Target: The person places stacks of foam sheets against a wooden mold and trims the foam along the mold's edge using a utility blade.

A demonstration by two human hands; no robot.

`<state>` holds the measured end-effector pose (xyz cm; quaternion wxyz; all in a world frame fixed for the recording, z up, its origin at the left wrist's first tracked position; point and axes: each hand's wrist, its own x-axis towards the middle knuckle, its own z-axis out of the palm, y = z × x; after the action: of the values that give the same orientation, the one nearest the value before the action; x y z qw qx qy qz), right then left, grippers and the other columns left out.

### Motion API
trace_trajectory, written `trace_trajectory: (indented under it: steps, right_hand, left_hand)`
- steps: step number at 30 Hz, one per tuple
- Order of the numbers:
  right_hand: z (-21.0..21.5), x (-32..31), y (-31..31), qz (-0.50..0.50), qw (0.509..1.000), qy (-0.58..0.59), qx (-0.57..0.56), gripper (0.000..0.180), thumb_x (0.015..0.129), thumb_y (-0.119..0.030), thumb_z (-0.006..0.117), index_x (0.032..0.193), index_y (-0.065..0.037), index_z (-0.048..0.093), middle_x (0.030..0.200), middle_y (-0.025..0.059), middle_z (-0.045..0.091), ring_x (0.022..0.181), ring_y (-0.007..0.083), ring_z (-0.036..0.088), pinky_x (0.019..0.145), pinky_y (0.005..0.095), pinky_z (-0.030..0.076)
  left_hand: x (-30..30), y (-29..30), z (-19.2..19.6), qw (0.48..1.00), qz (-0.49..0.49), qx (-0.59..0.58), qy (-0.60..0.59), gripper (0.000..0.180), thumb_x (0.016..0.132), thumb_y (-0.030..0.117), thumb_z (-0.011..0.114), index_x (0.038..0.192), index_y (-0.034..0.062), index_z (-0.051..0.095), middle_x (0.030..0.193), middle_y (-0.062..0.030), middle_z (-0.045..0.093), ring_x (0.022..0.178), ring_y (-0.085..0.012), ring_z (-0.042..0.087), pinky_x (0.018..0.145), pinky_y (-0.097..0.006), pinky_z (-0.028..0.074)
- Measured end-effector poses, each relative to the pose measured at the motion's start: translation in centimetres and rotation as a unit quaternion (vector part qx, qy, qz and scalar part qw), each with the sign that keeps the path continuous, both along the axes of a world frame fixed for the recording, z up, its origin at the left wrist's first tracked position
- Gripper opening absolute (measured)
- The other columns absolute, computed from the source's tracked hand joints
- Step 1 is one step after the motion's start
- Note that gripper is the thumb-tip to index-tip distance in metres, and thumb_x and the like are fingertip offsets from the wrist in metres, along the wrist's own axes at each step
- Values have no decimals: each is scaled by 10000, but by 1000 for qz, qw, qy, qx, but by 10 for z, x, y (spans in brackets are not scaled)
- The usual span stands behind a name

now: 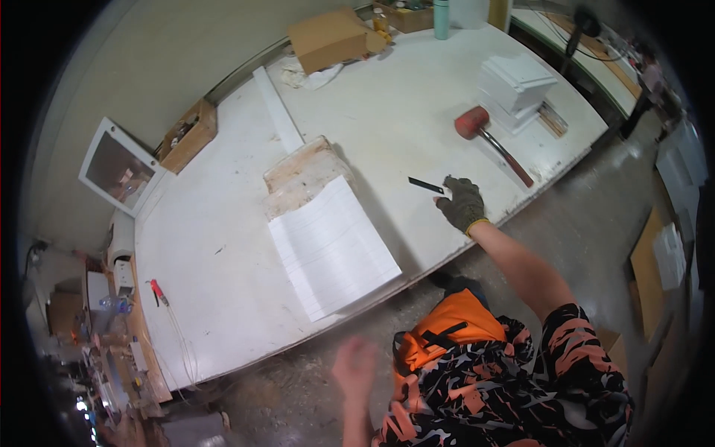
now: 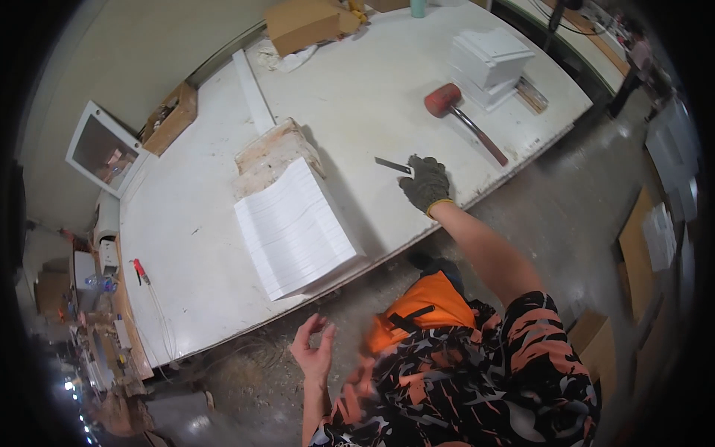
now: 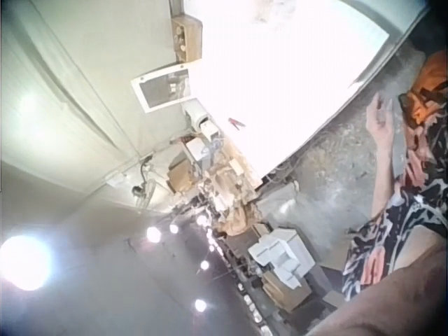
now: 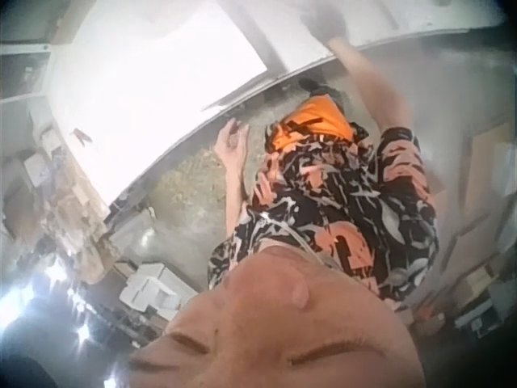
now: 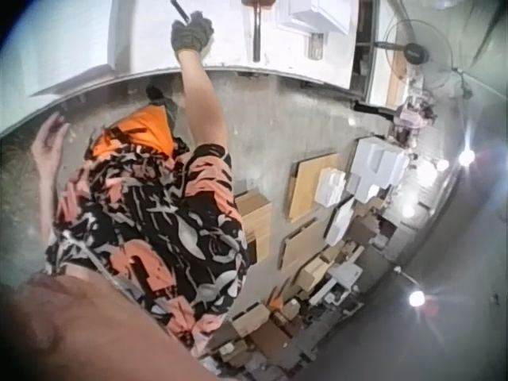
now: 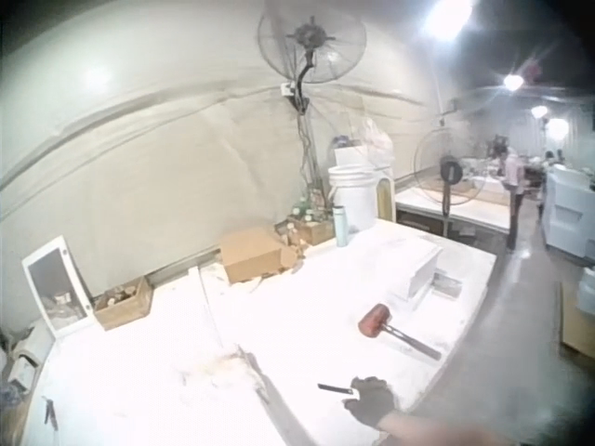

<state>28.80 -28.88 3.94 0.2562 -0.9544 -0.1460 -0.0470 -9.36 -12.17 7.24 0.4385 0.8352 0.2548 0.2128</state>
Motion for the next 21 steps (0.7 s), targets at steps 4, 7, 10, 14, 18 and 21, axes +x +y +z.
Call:
trace_trajectory:
  steps: [4, 7, 10, 14, 18, 21]
  right_hand:
    - [-15, 24, 16, 51, 997, 9, -48, 510, 734, -386, 714, 1146, -101, 619, 1133, 152, 591, 1055, 356, 538, 936, 470, 408]
    - [-23, 38, 21, 77, 995, -27, -51, 407, 737, -321, 712, 1077, -108, 641, 1040, 107, 605, 1009, 330, 535, 875, 474, 409]
    - [-32, 46, 21, 87, 993, -70, -30, 270, 726, -240, 707, 965, -125, 654, 951, 72, 601, 929, 309, 534, 799, 463, 404]
    - [-31, 51, 22, 108, 993, -49, -4, 174, 719, -206, 703, 870, -145, 643, 898, 60, 610, 899, 291, 545, 800, 450, 395]
    - [-44, 66, 11, 176, 982, -64, 40, 206, 743, -196, 686, 936, -147, 633, 863, 53, 652, 828, 292, 575, 760, 454, 411]
    - [-31, 73, 11, 232, 970, 52, 45, 352, 783, -135, 655, 1126, -99, 587, 922, 90, 665, 777, 279, 621, 706, 419, 475]
  left_hand:
    - [55, -21, 44, 967, -38, 250, 0, 540, 693, 147, 818, 1171, 19, 603, 1108, -147, 627, 1020, -285, 595, 863, -374, 482]
    - [98, -28, 66, 930, -14, 362, 63, 630, 732, 217, 791, 1264, 12, 525, 1286, -194, 505, 1199, -343, 474, 976, -436, 405]
    - [114, -31, 39, 919, 98, 377, -56, 692, 793, 230, 723, 1349, -21, 397, 1406, -244, 347, 1306, -369, 346, 1063, -460, 304]
    - [129, -51, 9, 901, 348, 208, -154, 488, 959, 161, 457, 1371, -55, 310, 1446, -236, 254, 1360, -313, 252, 1128, -430, 199]
    - [131, -80, -5, 847, 510, -66, -132, 453, 1014, 186, 391, 1383, -53, 283, 1427, -190, 289, 1328, -283, 316, 1121, -383, 259]
    - [122, -84, -29, 839, 486, -172, -176, 516, 1019, 228, 416, 1410, -61, 243, 1444, -179, 292, 1323, -281, 339, 1118, -385, 285]
